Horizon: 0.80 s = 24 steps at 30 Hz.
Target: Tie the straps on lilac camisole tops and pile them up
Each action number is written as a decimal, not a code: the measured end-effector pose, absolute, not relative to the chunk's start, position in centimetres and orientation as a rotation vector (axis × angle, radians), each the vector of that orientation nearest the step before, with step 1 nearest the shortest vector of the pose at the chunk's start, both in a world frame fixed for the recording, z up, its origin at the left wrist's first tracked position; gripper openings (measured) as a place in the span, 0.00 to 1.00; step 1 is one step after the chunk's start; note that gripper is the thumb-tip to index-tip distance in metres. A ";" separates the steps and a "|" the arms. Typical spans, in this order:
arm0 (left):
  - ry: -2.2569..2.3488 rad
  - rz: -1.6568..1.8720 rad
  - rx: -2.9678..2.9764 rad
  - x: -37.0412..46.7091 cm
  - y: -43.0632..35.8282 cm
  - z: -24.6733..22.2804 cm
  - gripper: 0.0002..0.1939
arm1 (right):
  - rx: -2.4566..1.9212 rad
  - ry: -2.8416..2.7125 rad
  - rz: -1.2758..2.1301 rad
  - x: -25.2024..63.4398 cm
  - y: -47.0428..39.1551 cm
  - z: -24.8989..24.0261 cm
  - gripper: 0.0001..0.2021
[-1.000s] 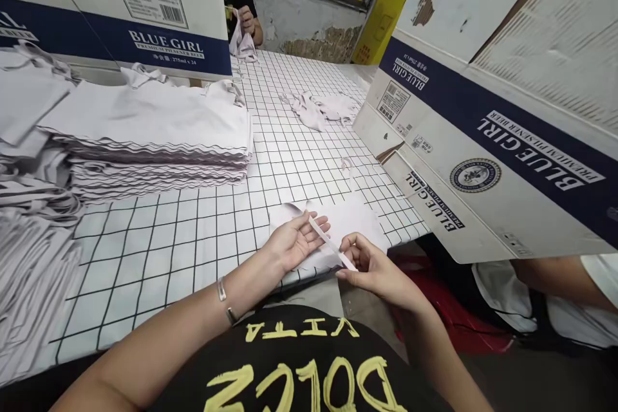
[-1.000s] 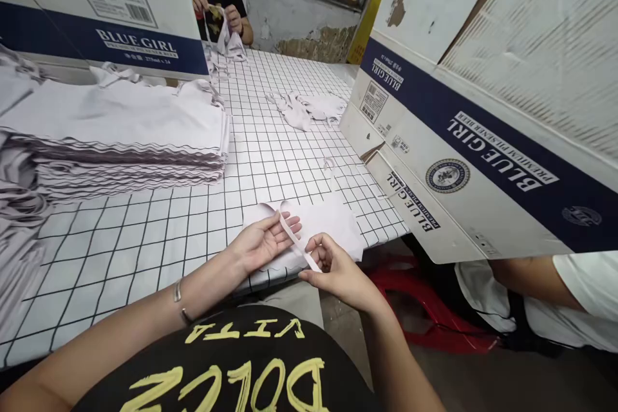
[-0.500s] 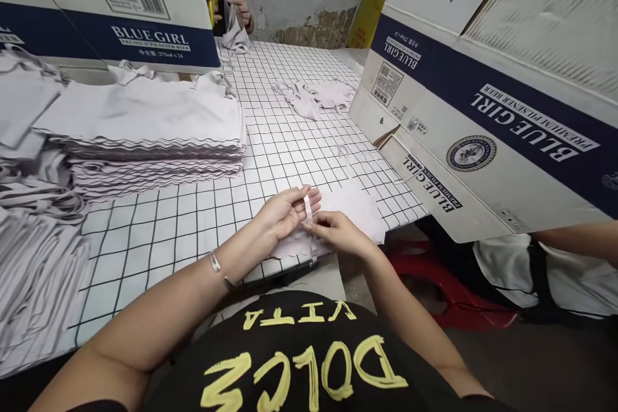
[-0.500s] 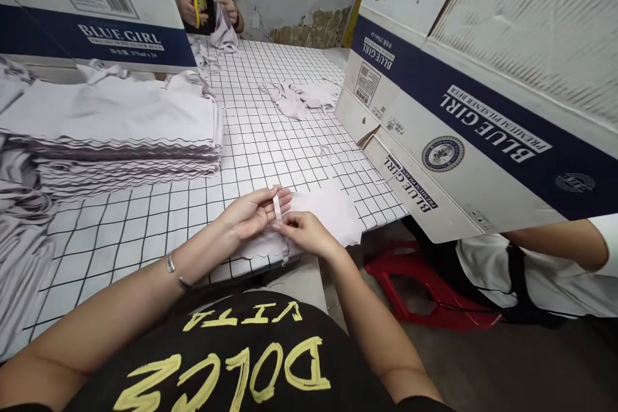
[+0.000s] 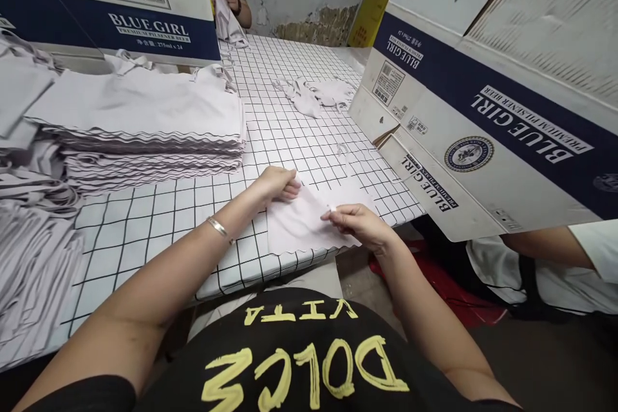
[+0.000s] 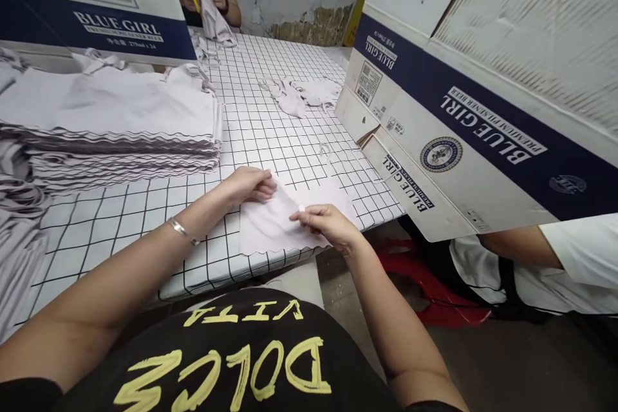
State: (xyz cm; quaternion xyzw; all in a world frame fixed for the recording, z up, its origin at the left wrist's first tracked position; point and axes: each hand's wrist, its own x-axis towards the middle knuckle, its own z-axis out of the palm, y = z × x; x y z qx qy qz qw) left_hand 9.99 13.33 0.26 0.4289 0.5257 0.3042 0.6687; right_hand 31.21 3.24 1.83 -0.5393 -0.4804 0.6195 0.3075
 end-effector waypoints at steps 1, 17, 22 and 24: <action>1.283 0.663 1.232 9.8 12.8 0.4 0.11 | -1.420 -1.151 1.616 31.3 3.9 1.8 0.14; 1.369 0.433 2.076 10.7 8.9 -1.4 0.07 | -1.343 -1.152 1.292 30.0 7.9 -0.3 0.13; 1.381 0.478 2.012 11.0 8.7 -1.6 0.08 | -1.421 -1.515 1.060 29.0 7.9 -1.4 0.08; 1.390 0.496 2.010 11.0 8.6 -1.6 0.08 | -1.444 -1.596 1.036 28.8 7.7 -1.7 0.07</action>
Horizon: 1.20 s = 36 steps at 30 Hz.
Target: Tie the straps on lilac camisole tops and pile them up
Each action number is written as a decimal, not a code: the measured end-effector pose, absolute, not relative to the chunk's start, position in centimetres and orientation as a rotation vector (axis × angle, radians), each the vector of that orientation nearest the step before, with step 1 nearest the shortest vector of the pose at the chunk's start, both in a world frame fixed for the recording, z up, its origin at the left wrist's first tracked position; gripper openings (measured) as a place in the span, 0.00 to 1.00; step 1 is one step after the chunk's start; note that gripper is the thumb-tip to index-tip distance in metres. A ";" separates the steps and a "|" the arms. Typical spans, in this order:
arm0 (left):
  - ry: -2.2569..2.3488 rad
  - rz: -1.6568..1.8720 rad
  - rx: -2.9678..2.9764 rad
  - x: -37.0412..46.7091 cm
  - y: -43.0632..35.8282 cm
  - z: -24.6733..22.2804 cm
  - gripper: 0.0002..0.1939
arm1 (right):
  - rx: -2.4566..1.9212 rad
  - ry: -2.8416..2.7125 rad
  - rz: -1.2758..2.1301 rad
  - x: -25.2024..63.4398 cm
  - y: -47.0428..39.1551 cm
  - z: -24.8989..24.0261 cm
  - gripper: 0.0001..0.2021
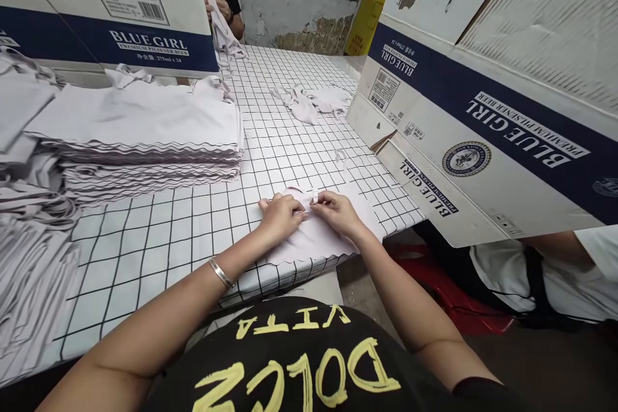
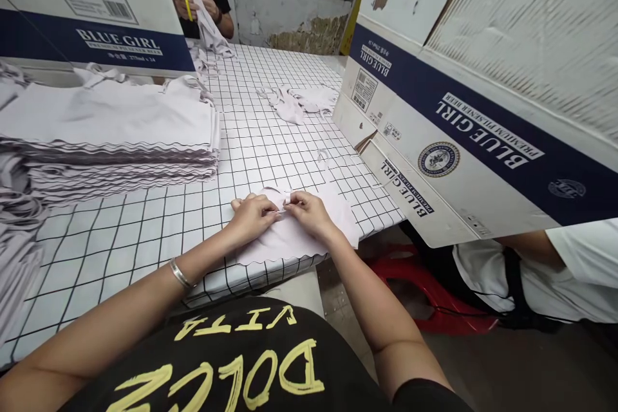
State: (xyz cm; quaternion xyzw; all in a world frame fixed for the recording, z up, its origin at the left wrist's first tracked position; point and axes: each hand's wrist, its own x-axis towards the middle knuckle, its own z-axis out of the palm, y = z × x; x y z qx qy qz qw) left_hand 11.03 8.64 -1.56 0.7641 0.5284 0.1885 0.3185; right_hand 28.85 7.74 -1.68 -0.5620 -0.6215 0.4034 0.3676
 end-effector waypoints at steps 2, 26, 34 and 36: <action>1.397 0.514 2.008 11.1 8.6 -1.5 0.08 | -1.448 -1.633 1.064 28.8 7.6 -2.0 0.06; 1.498 0.515 2.436 10.2 6.4 -1.8 0.14 | -1.257 -1.219 1.320 26.4 7.7 -2.9 0.11; 1.009 0.206 2.689 7.0 2.1 -4.8 0.27 | -1.268 -1.075 1.709 26.0 16.5 1.4 0.13; 1.009 0.190 2.677 6.9 2.2 -4.9 0.28 | -1.392 -1.220 1.710 25.3 19.2 1.4 0.11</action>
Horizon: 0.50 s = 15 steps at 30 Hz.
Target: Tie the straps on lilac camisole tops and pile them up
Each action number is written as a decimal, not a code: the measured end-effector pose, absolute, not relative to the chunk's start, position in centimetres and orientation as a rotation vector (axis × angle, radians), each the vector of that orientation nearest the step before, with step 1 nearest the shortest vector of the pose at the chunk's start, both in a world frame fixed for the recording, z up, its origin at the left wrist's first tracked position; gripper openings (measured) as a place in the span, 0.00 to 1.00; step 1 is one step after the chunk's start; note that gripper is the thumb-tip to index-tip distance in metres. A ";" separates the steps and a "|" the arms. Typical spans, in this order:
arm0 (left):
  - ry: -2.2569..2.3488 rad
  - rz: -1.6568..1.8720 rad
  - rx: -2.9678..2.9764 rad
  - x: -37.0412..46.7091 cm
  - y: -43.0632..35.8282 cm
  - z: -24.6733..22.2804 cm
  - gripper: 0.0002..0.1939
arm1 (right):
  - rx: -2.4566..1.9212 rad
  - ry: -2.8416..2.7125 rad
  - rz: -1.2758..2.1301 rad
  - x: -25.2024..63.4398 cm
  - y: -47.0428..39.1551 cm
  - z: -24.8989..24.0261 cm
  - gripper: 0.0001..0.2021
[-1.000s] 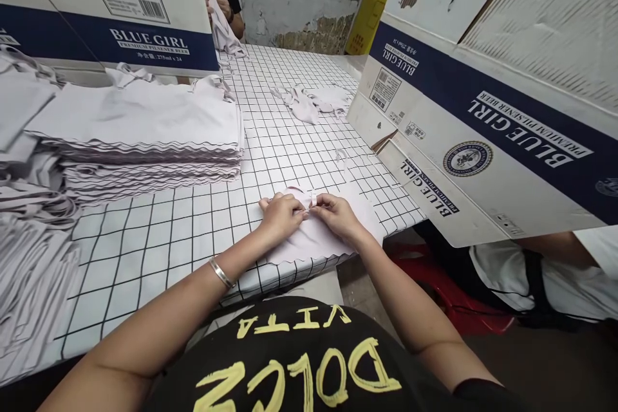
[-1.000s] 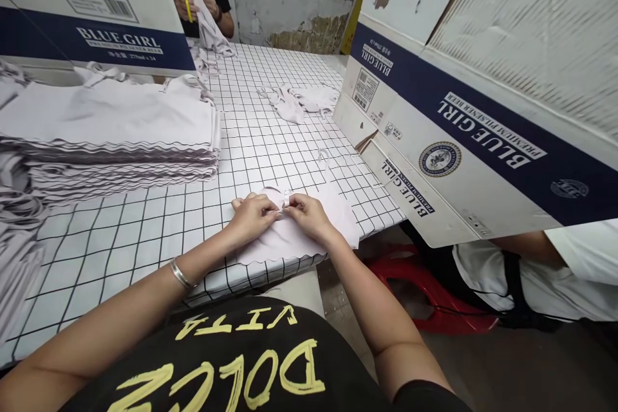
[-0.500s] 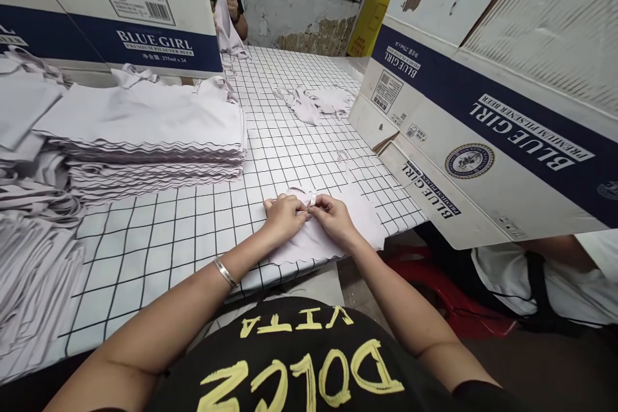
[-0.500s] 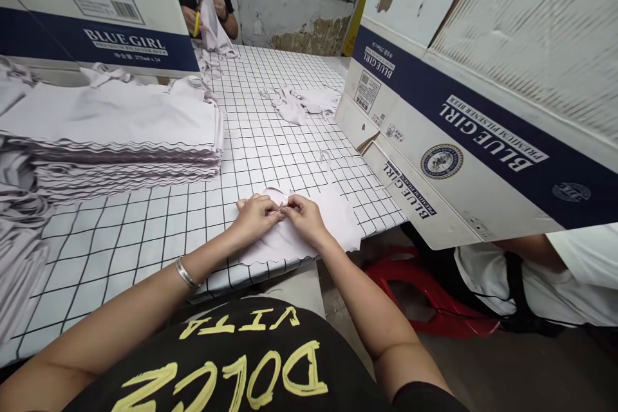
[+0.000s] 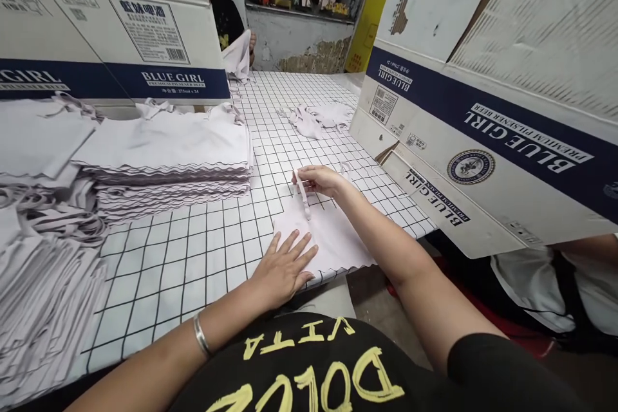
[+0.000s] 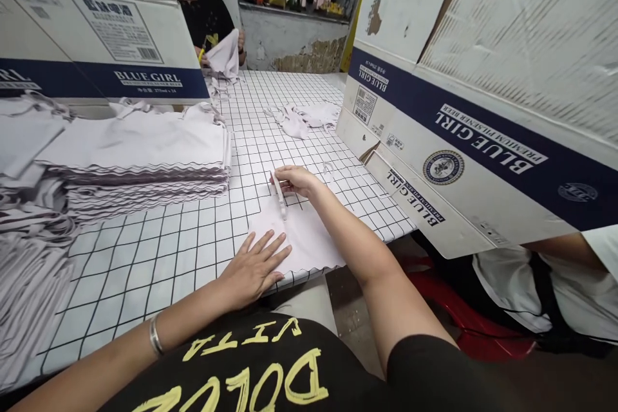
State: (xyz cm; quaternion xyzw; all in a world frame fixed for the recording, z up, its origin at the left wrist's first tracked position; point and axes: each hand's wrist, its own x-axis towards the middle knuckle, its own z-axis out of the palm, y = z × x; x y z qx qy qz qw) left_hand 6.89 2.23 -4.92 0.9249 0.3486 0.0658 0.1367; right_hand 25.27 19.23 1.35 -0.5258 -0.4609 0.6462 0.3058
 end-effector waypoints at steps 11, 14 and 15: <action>0.817 0.339 2.750 8.4 3.1 -2.6 0.27 | -2.063 -1.234 0.718 36.0 22.0 1.6 0.09; 0.491 0.331 2.741 12.3 4.3 -1.2 0.29 | -2.114 -1.174 0.658 39.3 22.5 1.8 0.12; 0.407 0.299 2.729 13.8 4.6 -1.0 0.31 | -2.113 -1.176 0.668 39.5 22.9 1.6 0.14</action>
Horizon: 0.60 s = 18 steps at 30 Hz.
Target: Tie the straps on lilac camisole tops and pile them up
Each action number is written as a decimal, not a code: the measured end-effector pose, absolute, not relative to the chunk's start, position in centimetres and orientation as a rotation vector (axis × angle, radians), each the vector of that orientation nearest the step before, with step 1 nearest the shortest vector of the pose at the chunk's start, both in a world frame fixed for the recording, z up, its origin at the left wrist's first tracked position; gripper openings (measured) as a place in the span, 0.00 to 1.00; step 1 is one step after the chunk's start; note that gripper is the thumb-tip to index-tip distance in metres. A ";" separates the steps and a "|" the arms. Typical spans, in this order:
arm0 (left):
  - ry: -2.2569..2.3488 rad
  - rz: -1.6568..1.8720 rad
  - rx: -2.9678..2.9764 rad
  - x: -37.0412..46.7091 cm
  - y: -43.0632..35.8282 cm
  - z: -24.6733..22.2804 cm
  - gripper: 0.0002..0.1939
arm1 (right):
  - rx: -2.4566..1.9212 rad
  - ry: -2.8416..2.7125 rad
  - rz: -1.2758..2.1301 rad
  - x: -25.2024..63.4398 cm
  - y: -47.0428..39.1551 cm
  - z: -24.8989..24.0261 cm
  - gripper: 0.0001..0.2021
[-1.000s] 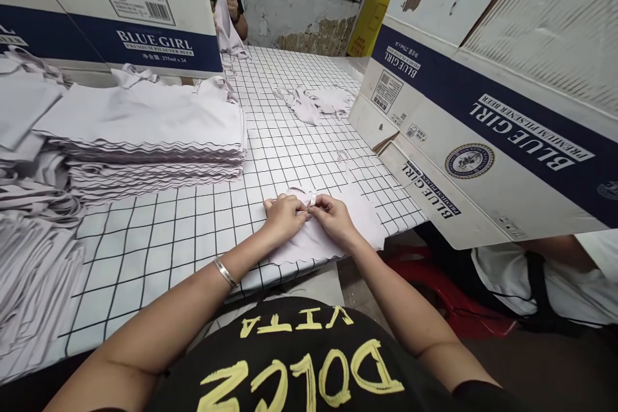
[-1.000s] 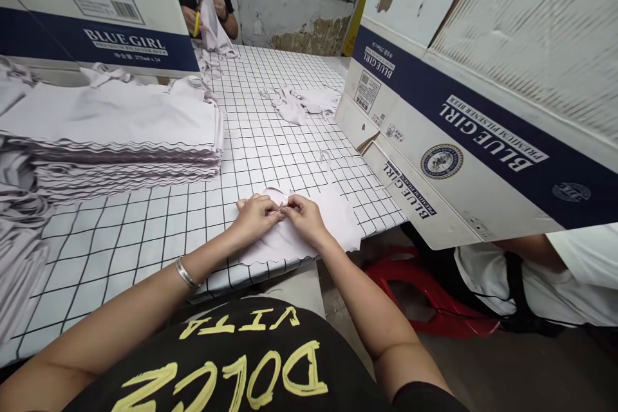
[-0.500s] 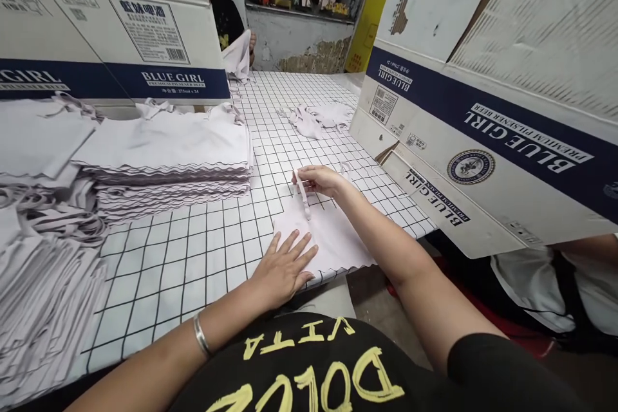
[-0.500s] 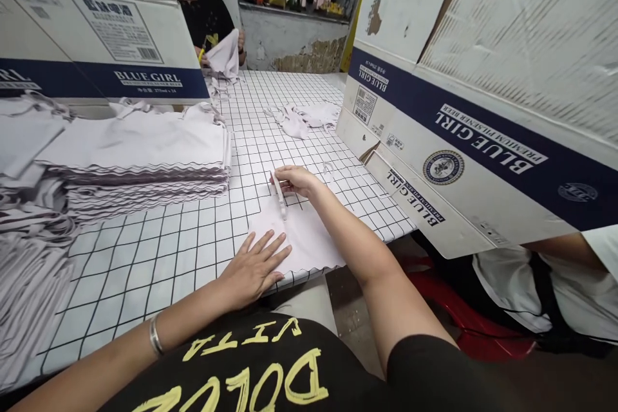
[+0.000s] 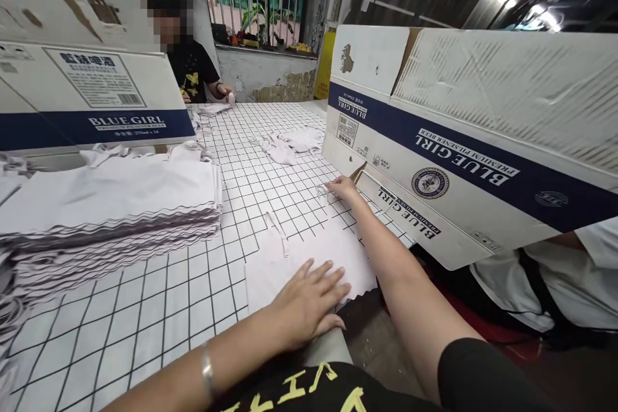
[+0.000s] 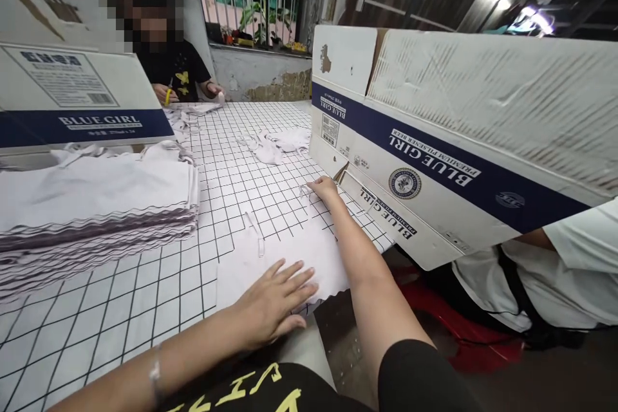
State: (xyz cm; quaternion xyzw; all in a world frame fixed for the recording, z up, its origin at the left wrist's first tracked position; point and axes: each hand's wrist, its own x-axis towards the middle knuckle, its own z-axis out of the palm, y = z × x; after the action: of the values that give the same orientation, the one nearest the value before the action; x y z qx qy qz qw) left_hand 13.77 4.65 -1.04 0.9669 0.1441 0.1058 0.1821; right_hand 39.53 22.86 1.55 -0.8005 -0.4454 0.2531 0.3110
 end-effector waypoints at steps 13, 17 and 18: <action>0.300 0.177 2.657 18.4 5.4 -3.4 0.31 | -1.605 -0.919 1.285 40.9 25.5 2.5 0.08; 0.445 0.384 2.617 18.5 6.0 -2.5 0.19 | -1.400 -0.874 1.367 41.2 22.8 4.0 0.06; 0.530 0.434 2.600 18.5 6.2 -2.2 0.16 | -1.364 -0.866 1.374 41.1 22.0 4.1 0.06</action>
State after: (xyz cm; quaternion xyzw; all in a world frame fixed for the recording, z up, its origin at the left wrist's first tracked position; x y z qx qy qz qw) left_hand 18.48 6.24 -2.25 0.9423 0.1922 0.1572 0.2244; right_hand 41.14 21.99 4.12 -0.5611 -0.3564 0.5652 0.4885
